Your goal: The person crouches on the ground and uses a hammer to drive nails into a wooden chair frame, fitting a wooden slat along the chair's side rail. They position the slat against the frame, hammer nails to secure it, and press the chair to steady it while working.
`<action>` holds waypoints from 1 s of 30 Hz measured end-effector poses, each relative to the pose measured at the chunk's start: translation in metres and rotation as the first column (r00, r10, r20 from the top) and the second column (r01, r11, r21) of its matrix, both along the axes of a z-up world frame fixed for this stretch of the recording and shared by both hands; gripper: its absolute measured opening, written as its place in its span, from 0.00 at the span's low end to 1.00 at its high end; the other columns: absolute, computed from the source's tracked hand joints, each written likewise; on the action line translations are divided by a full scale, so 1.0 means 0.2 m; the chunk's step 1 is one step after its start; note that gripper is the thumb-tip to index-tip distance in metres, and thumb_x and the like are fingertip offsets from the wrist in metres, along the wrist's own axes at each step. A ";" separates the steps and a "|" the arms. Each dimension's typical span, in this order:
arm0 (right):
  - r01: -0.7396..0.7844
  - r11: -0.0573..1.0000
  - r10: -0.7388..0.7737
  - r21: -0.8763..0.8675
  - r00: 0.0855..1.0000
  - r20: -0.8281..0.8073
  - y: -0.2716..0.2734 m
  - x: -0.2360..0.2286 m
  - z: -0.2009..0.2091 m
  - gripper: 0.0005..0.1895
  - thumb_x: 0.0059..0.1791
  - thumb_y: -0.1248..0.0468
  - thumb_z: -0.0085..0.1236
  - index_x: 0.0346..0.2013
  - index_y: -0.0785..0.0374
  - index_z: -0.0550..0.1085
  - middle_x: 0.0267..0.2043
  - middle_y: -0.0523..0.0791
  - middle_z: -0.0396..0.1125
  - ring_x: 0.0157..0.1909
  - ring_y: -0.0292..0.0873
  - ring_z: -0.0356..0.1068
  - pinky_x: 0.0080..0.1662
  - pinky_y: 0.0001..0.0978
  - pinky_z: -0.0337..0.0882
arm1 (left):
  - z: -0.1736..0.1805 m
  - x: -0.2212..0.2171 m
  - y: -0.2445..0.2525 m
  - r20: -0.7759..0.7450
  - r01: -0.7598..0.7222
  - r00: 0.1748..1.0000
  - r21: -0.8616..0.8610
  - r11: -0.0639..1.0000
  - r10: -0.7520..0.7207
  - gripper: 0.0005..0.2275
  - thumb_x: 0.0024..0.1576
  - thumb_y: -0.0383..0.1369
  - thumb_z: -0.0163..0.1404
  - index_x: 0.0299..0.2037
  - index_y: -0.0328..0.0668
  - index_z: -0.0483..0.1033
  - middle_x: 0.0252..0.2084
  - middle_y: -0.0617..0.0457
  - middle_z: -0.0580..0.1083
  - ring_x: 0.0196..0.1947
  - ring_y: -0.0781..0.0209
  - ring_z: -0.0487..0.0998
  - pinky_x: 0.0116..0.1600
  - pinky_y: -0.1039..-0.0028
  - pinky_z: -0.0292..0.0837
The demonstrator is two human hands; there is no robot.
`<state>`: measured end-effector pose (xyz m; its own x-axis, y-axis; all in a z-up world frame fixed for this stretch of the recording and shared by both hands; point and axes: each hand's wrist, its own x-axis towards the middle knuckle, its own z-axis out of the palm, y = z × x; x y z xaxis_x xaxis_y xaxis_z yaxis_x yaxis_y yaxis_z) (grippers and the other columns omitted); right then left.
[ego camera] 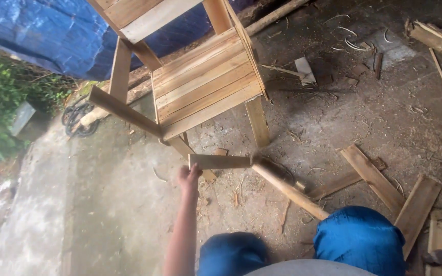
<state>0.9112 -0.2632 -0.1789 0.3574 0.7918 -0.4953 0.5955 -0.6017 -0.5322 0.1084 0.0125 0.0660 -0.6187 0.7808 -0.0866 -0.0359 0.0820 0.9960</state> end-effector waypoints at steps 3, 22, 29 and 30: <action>0.009 1.000 -0.009 0.003 1.000 -0.024 0.24 -0.28 0.05 0.21 0.54 0.61 0.58 0.62 0.61 0.79 0.54 0.53 0.79 0.52 0.52 0.78 0.54 0.45 0.76 | 0.25 0.12 -0.22 0.080 0.164 0.983 0.005 0.987 -0.164 0.10 0.58 0.26 0.55 0.40 0.27 0.67 0.37 0.41 0.71 0.38 0.49 0.81 0.48 0.67 0.81; -0.467 0.790 0.609 0.397 0.523 -0.597 1.74 -1.79 1.87 0.35 0.51 0.64 0.52 0.72 0.61 0.54 0.53 0.57 0.69 0.44 0.50 0.76 0.40 0.33 0.84 | 0.64 0.06 -0.52 0.423 0.040 0.899 0.180 0.983 -0.114 0.06 0.59 0.22 0.51 0.44 0.29 0.71 0.44 0.37 0.75 0.46 0.45 0.77 0.59 0.57 0.74; -0.311 0.849 0.515 0.426 0.664 -0.541 2.11 -2.03 1.45 0.08 0.50 0.78 0.55 0.43 0.67 0.74 0.35 0.50 0.72 0.26 0.41 0.71 0.27 0.23 0.76 | 0.50 0.01 -0.24 0.240 0.214 0.955 -0.150 0.965 -0.174 0.11 0.57 0.28 0.54 0.44 0.23 0.77 0.38 0.37 0.77 0.40 0.48 0.79 0.51 0.62 0.76; -0.330 0.862 0.490 0.385 0.736 -0.466 2.16 -2.05 1.40 0.07 0.50 0.77 0.57 0.41 0.65 0.74 0.35 0.49 0.72 0.26 0.40 0.71 0.26 0.22 0.75 | 0.49 0.01 -0.20 0.165 0.239 0.965 -0.257 0.936 -0.201 0.10 0.56 0.28 0.56 0.40 0.22 0.79 0.32 0.39 0.77 0.33 0.52 0.78 0.44 0.66 0.78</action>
